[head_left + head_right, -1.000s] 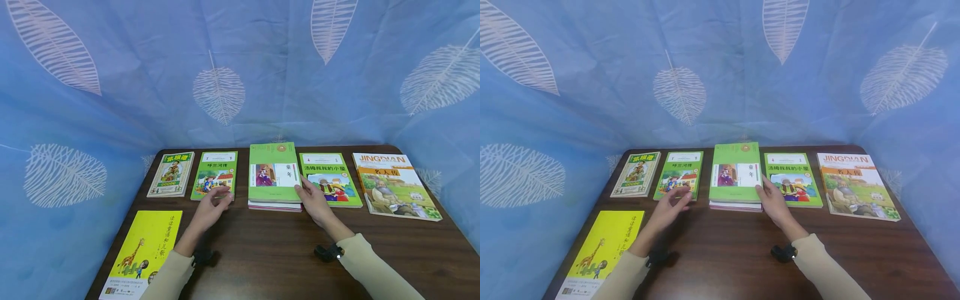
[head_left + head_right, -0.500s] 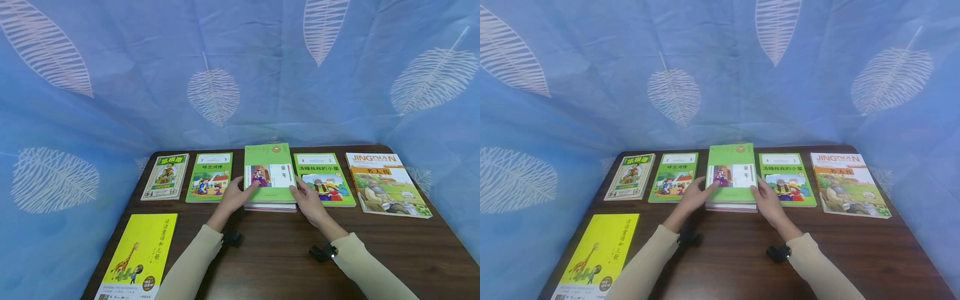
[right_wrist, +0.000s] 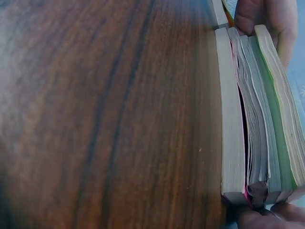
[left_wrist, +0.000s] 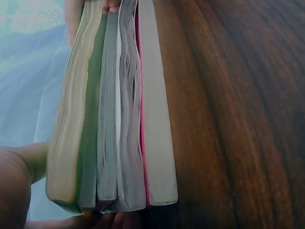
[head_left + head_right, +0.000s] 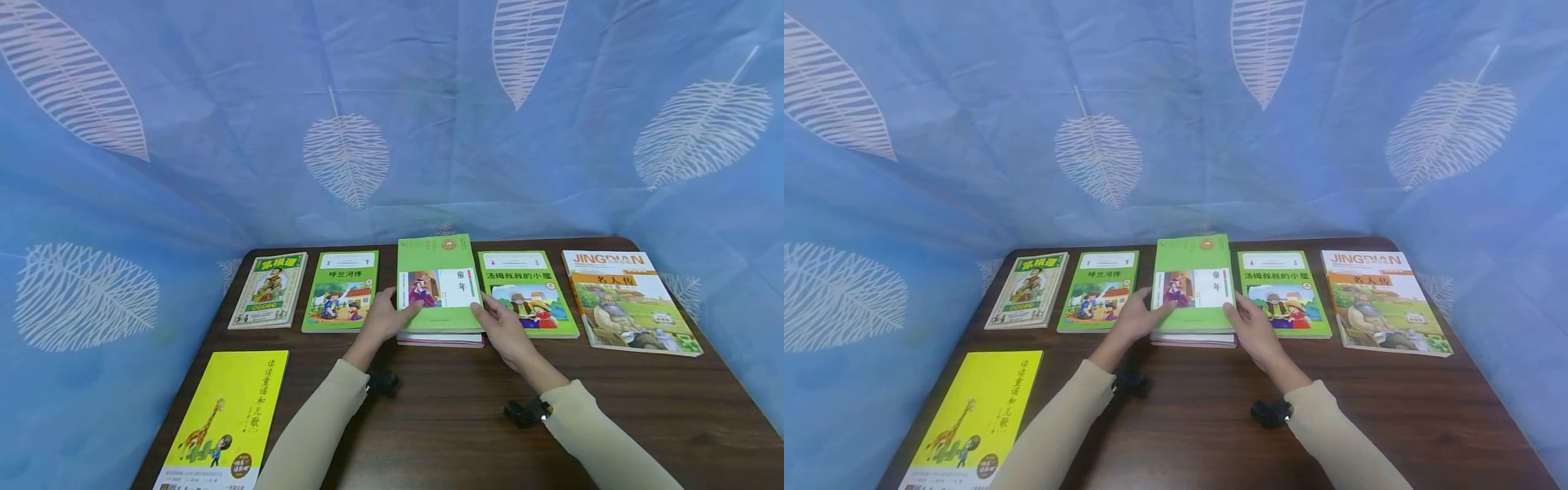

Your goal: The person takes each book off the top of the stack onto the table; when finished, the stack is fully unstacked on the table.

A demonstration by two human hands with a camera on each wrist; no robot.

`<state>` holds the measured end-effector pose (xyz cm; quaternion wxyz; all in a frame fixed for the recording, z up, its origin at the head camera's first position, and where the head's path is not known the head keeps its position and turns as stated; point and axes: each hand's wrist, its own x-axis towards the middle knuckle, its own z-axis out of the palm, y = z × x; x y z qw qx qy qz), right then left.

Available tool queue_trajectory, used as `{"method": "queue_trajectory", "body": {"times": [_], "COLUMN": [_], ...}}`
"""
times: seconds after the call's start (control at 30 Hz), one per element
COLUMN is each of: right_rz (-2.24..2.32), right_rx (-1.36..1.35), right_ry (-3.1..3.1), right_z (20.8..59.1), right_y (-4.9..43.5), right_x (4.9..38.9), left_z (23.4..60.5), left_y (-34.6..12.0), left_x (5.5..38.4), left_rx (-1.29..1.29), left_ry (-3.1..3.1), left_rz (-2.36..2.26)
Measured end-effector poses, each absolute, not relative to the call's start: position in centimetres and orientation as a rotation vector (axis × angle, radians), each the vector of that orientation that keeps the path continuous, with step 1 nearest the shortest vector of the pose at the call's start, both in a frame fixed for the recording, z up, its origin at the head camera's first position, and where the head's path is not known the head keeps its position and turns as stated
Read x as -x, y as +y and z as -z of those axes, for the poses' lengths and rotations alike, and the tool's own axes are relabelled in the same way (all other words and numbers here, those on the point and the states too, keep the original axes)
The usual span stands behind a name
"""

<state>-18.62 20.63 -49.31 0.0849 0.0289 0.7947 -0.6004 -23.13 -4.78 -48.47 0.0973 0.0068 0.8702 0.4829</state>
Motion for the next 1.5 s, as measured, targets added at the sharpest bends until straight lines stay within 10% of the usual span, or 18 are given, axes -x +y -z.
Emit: {"method": "queue_trajectory", "body": {"times": [1.5], "right_rz": [1.713], "right_rx": [-0.152], "right_ry": [2.395], "right_z": [49.7], "right_y": [20.8], "right_x": [19.1], "left_z": [47.9], "left_y": [-13.3], "left_x": [20.0], "left_rx": [0.197], "left_ry": [2.097], "left_rz": [-1.981]}}
